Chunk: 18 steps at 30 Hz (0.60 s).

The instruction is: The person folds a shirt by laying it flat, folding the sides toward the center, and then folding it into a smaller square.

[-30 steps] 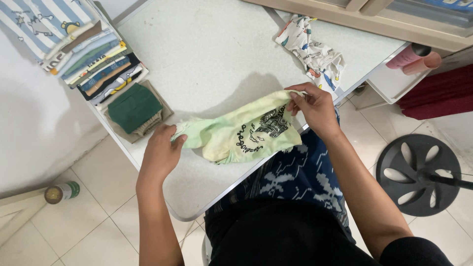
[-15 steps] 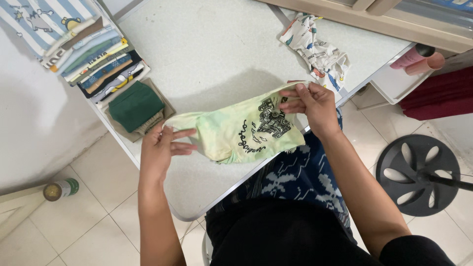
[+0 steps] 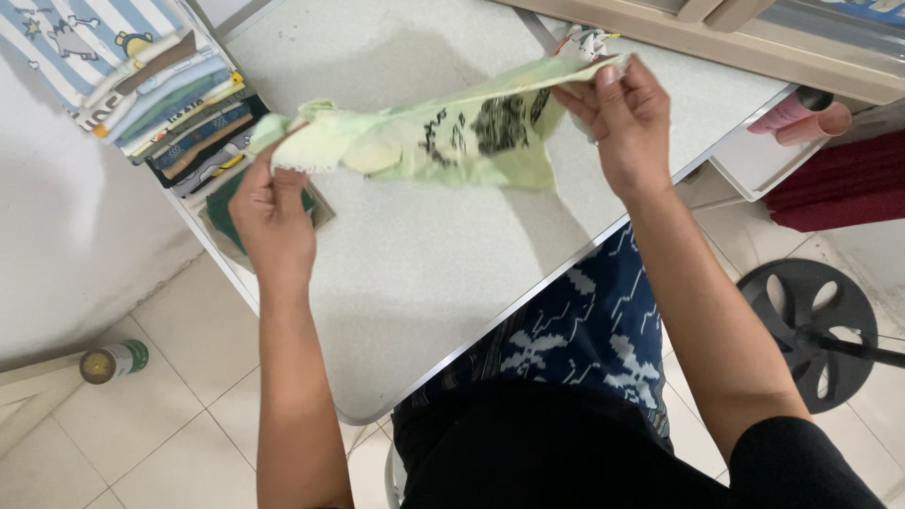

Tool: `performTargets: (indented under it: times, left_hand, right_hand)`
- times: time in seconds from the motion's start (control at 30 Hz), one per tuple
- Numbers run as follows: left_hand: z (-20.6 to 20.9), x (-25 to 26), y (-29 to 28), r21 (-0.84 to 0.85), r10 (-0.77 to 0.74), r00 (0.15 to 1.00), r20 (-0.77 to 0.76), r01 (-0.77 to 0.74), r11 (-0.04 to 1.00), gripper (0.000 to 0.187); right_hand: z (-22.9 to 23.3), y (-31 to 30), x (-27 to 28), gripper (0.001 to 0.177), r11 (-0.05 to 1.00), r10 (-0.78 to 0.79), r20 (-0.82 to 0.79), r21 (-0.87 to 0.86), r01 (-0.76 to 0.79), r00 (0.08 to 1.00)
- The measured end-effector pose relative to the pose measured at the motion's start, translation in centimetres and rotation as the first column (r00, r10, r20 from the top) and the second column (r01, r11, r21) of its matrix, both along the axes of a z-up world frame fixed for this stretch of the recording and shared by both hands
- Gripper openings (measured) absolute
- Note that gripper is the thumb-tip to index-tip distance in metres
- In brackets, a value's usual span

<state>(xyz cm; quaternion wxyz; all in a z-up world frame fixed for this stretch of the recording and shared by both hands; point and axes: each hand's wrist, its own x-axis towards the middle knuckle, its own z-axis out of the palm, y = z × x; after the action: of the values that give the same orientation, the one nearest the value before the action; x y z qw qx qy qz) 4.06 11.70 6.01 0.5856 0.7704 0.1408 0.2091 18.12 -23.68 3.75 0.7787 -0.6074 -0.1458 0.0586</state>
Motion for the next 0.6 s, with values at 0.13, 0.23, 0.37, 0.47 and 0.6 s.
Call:
performTargets:
  times: [0.13, 0.23, 0.37, 0.47, 0.6]
  left_hand:
    - [5.1, -1.1, -0.6, 0.173, -0.037, 0.996, 0.084, 0.021, 0.985, 0.025]
    - [5.7, -2.6, -1.5, 0.241, -0.092, 0.994, 0.065, 0.074, 0.968, 0.028]
    - [3.6, -4.9, -2.1, 0.353, -0.086, 0.969, -0.231, 0.166, 0.921, 0.037]
    - [1.4, -6.9, -2.6, 0.303, -0.143, 0.928, -0.344, 0.254, 0.918, 0.037]
    - [-0.3, -9.6, -3.2, 0.328, -0.125, 0.810, -0.573, 0.366, 0.871, 0.037]
  right_hand:
    - [3.2, -0.9, -0.8, 0.027, 0.993, -0.001, 0.152, 0.119, -0.017, 0.988]
    - [2.2, -2.0, -2.4, 0.024, 0.995, -0.018, 0.144, 0.103, 0.003, 0.989]
    - [-2.2, -3.1, -5.3, 0.022, 0.993, -0.073, 0.044, -0.091, 0.076, 0.996]
    - [-5.2, -4.5, -7.9, 0.020, 0.901, -0.143, -0.014, -0.416, 0.124, 0.990]
    - [-6.8, -5.9, -11.0, 0.015, 0.732, -0.155, 0.065, -0.663, 0.159, 0.986]
